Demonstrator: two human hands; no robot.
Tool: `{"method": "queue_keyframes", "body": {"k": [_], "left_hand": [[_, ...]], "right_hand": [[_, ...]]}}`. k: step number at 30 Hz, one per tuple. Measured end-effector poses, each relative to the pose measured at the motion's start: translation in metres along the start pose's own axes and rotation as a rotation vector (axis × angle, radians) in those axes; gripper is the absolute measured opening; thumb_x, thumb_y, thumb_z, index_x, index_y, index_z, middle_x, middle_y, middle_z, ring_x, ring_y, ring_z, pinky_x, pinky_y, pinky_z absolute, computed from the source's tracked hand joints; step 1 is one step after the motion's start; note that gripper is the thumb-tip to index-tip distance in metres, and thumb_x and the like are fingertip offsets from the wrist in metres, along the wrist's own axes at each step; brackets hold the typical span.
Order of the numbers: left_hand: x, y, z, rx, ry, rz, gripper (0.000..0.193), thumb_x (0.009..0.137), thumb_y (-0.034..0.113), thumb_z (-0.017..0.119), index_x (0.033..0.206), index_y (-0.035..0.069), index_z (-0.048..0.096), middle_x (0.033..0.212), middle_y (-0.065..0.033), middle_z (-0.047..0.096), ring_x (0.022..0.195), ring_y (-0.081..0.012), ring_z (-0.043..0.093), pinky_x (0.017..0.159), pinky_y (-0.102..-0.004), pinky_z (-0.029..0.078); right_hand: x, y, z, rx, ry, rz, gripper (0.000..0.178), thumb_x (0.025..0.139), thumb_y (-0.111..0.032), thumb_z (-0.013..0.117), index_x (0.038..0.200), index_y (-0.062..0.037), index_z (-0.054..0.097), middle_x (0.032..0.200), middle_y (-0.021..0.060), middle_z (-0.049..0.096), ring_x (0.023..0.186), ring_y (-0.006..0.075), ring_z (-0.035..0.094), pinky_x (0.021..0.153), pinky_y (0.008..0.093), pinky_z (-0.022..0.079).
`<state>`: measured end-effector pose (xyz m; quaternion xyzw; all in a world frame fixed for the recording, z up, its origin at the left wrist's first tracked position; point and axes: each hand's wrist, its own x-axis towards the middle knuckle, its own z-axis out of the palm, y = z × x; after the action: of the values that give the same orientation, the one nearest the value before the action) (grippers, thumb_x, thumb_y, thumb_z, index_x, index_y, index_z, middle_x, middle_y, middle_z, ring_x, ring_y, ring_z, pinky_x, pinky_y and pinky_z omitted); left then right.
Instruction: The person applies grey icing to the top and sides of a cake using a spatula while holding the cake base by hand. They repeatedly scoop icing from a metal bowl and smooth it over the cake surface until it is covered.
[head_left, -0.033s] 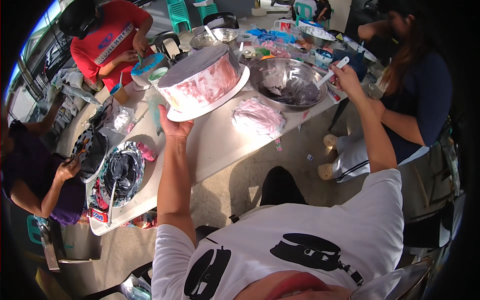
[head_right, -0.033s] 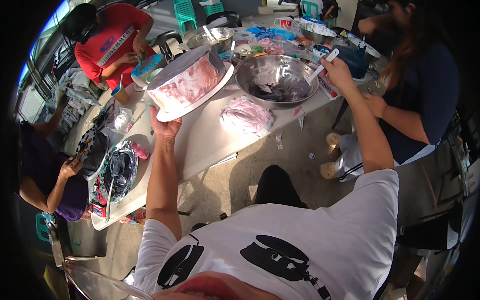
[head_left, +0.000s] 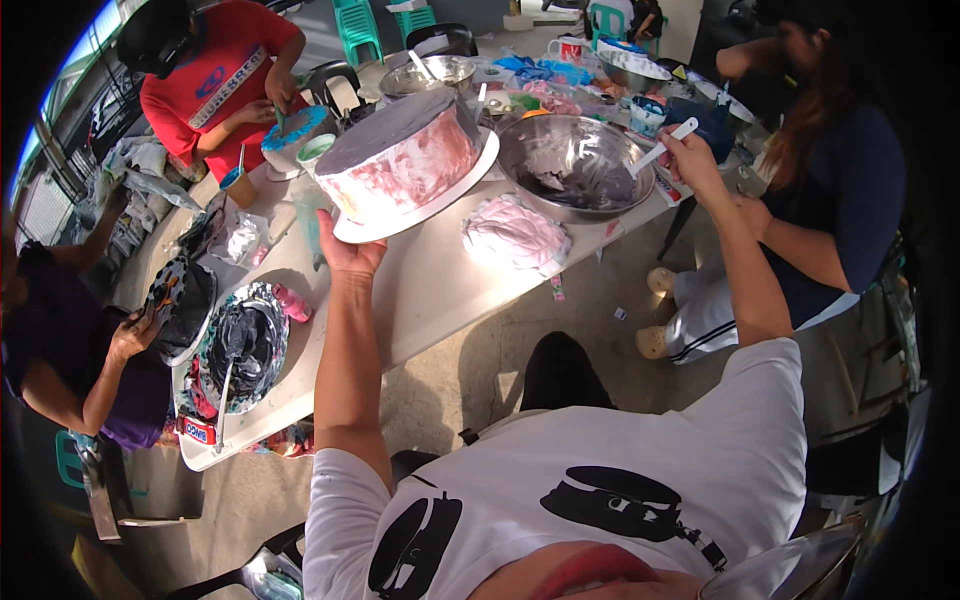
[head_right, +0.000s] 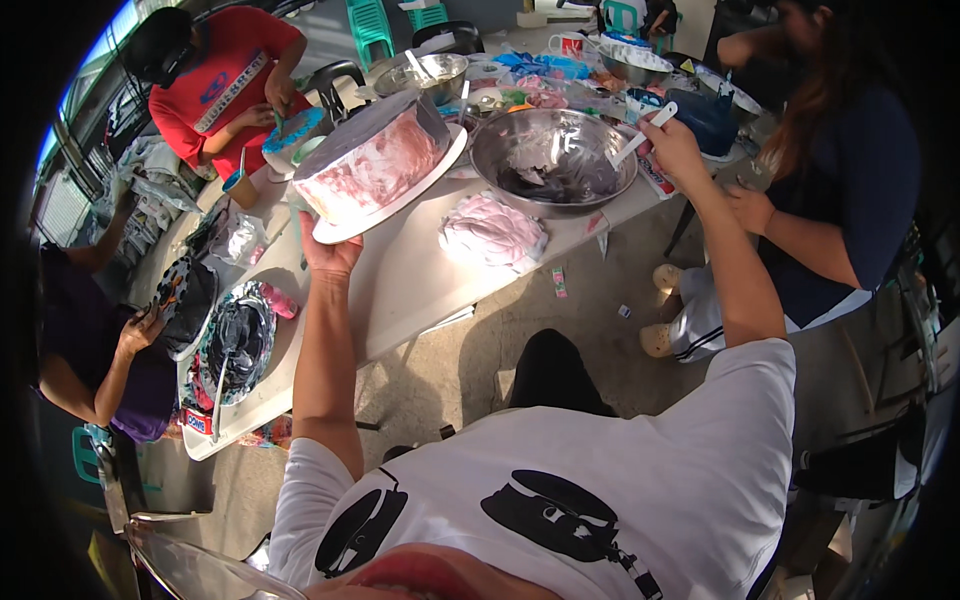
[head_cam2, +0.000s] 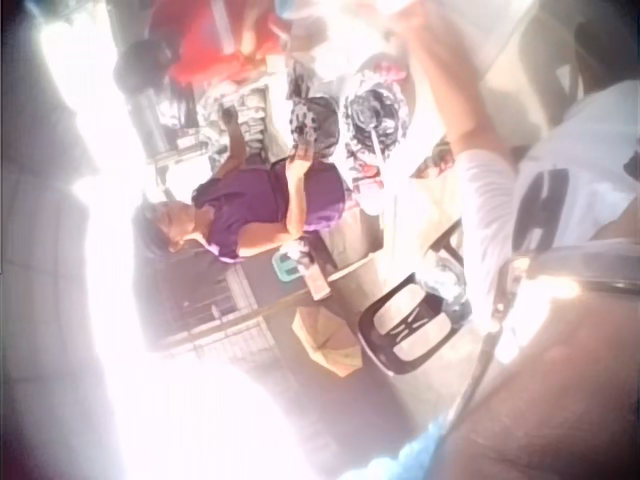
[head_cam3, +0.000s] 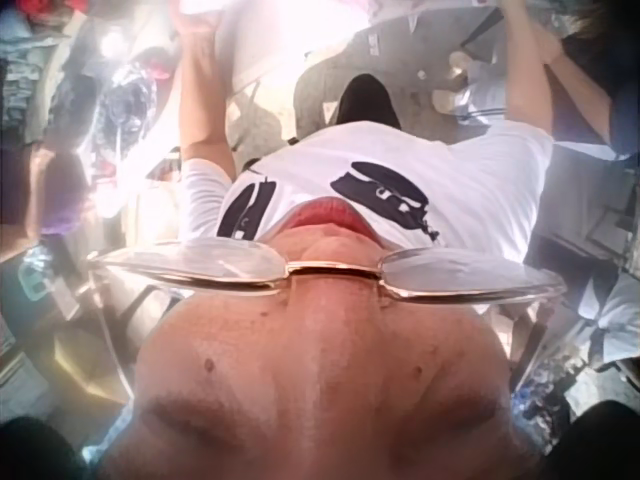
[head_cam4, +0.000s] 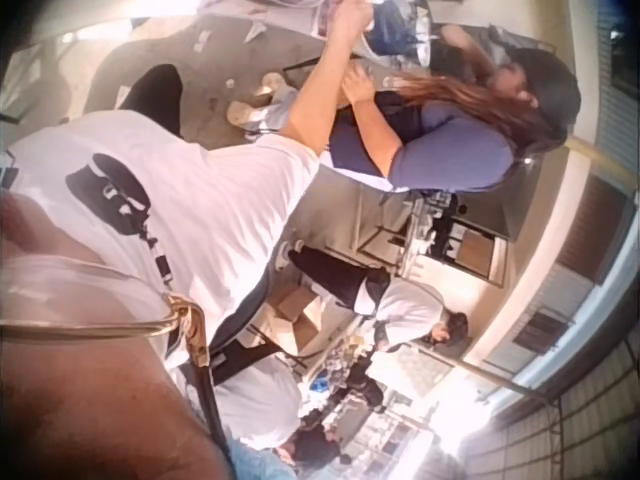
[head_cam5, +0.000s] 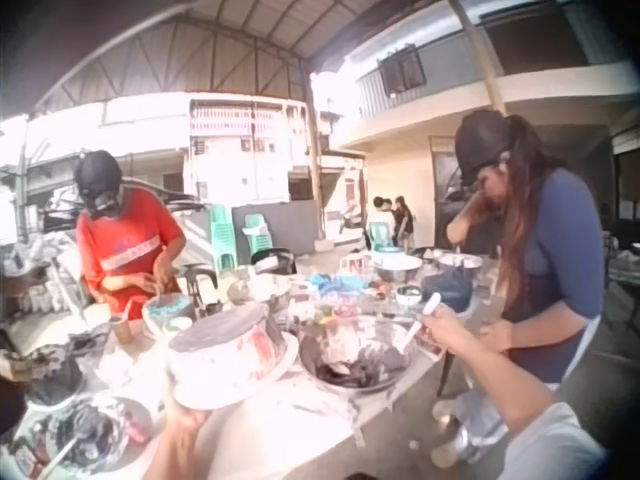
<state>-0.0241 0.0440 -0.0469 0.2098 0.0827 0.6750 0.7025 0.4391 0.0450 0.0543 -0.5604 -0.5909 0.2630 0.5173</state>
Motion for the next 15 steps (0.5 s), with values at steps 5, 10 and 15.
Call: {"method": "queue_keyframes", "body": {"k": [5,10,15], "left_hand": [[0.001,0.009,-0.023,-0.159,-0.434,-0.103,0.067,0.082,0.059,0.025,0.123,0.007,0.036,0.121,-0.0083,0.046,0.108,-0.0258,0.046,0.087,-0.0383,0.041],[-0.005,-0.011,0.016,0.102,0.051,0.042,0.067,0.082,0.058,0.026,0.125,0.008,0.034,0.124,-0.009,0.043,0.111,-0.0279,0.043,0.092,-0.0419,0.036],[-0.004,-0.004,0.003,-0.031,-0.187,-0.053,0.067,0.082,0.058,0.027,0.126,0.008,0.033,0.124,-0.0087,0.042,0.112,-0.0279,0.043,0.093,-0.0423,0.035]], "right_hand": [[-0.007,0.016,0.018,0.182,-0.043,0.116,0.016,0.084,-0.018,0.047,0.085,-0.0022,0.052,0.057,0.0049,0.053,0.035,0.0066,0.039,0.031,0.0209,0.028],[-0.005,0.04,0.009,0.319,-0.067,0.194,0.016,0.083,-0.019,0.048,0.085,-0.0027,0.051,0.058,0.0064,0.053,0.035,0.0062,0.037,0.031,0.0198,0.026],[0.0,0.056,-0.005,0.591,-0.02,0.241,0.016,0.083,-0.018,0.049,0.086,-0.0031,0.051,0.06,0.0071,0.054,0.038,0.0066,0.035,0.034,0.0203,0.025]]}}
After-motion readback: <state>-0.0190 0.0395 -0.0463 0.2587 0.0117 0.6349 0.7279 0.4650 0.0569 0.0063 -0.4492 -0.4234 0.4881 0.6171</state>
